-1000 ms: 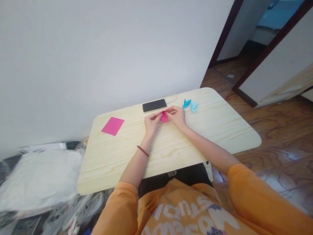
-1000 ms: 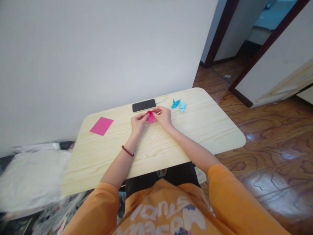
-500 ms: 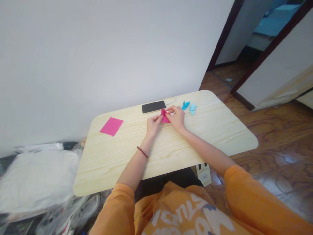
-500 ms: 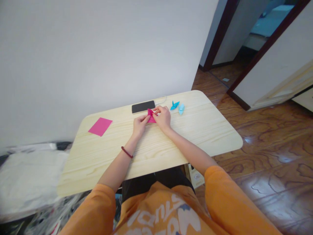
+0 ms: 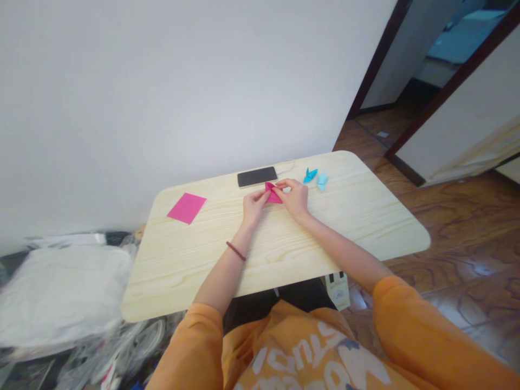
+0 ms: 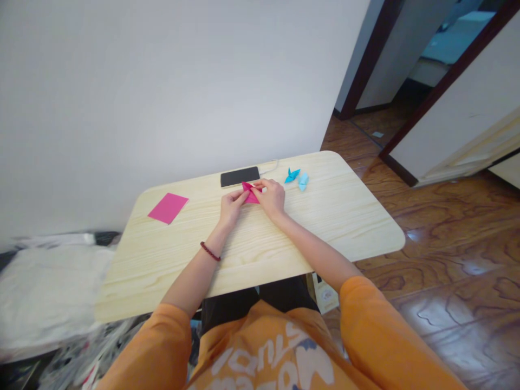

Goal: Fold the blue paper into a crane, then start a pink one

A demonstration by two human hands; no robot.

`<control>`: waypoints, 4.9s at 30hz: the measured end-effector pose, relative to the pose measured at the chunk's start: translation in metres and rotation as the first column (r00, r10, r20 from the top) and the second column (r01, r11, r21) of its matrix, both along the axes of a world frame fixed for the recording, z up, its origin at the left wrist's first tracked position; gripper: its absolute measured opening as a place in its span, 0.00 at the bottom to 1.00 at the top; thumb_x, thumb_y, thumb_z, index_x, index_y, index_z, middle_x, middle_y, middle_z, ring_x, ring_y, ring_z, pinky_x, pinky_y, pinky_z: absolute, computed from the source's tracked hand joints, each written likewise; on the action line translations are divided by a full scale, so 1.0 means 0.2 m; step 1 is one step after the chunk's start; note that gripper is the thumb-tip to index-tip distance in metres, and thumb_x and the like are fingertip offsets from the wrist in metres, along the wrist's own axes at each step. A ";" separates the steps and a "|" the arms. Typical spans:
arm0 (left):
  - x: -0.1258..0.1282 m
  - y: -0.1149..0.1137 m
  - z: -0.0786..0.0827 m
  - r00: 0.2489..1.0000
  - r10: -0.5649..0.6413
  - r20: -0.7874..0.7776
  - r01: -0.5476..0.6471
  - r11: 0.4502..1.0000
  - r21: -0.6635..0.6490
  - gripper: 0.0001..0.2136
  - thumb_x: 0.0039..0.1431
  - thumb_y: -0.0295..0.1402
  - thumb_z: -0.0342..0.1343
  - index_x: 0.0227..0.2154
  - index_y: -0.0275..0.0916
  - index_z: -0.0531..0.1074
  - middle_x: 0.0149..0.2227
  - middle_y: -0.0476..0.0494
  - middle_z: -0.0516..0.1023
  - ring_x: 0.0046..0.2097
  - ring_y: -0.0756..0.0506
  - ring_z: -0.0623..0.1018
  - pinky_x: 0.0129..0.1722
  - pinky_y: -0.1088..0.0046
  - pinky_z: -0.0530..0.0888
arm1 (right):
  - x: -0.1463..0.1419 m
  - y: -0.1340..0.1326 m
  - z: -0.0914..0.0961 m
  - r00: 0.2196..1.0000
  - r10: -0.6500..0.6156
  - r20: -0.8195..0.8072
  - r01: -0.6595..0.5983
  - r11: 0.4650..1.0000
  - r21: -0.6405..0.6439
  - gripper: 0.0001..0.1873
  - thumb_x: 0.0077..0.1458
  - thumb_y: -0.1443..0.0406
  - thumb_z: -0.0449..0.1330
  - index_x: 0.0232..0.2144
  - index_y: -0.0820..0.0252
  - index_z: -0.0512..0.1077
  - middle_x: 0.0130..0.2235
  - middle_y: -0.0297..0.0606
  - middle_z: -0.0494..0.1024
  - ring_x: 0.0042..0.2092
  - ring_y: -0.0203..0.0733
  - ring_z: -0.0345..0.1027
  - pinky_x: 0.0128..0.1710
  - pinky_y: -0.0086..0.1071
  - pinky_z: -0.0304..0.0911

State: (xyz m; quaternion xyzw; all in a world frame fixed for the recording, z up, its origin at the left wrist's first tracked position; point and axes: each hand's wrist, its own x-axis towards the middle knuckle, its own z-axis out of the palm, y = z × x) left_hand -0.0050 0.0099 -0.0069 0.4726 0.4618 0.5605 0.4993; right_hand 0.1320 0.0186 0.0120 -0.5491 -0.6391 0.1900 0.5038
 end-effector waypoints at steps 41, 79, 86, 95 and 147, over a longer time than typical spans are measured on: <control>0.00 0.01 -0.03 0.986 0.132 0.102 -0.125 0.990 -0.071 0.14 0.41 0.41 0.68 0.28 0.36 0.81 0.31 0.44 0.83 0.33 0.46 0.79 0.41 0.69 0.72 | -0.01 0.00 0.02 0.963 0.136 0.234 -0.146 0.989 0.026 0.05 0.52 0.68 0.61 0.31 0.57 0.78 0.36 0.39 0.83 0.43 0.48 0.73 0.48 0.43 0.60; -0.03 0.01 0.04 0.988 0.032 0.152 -0.014 0.993 -0.120 0.17 0.36 0.43 0.70 0.27 0.35 0.78 0.28 0.44 0.81 0.30 0.48 0.77 0.35 0.71 0.73 | 0.01 0.05 -0.01 0.649 0.132 -0.750 -0.552 0.760 -0.343 0.22 0.26 0.57 0.75 0.22 0.60 0.72 0.21 0.28 0.73 0.24 0.31 0.65 0.22 0.25 0.57; -0.03 -0.01 0.06 0.980 -0.057 0.191 0.088 0.984 -0.157 0.21 0.33 0.38 0.73 0.33 0.35 0.77 0.31 0.43 0.82 0.32 0.47 0.80 0.42 0.67 0.73 | 0.01 0.05 0.00 0.655 0.106 -0.748 -0.505 0.799 -0.328 0.24 0.23 0.54 0.76 0.21 0.60 0.71 0.22 0.30 0.74 0.23 0.31 0.65 0.22 0.26 0.59; -0.02 -0.03 0.08 0.968 -0.073 0.238 0.127 0.967 -0.220 0.27 0.27 0.33 0.75 0.36 0.35 0.76 0.30 0.44 0.81 0.31 0.47 0.80 0.41 0.65 0.75 | -0.01 0.05 -0.01 0.691 0.124 -0.712 -0.445 0.849 -0.284 0.24 0.24 0.53 0.75 0.21 0.60 0.71 0.20 0.29 0.72 0.22 0.31 0.63 0.22 0.26 0.59; -0.01 -0.04 0.09 0.970 -0.173 0.171 0.195 0.973 -0.124 0.31 0.27 0.25 0.73 0.42 0.38 0.72 0.39 0.46 0.79 0.37 0.48 0.79 0.46 0.67 0.74 | -0.01 0.06 -0.03 0.744 0.113 -0.659 -0.320 0.926 -0.203 0.19 0.32 0.57 0.73 0.22 0.59 0.70 0.24 0.32 0.74 0.27 0.35 0.67 0.28 0.30 0.64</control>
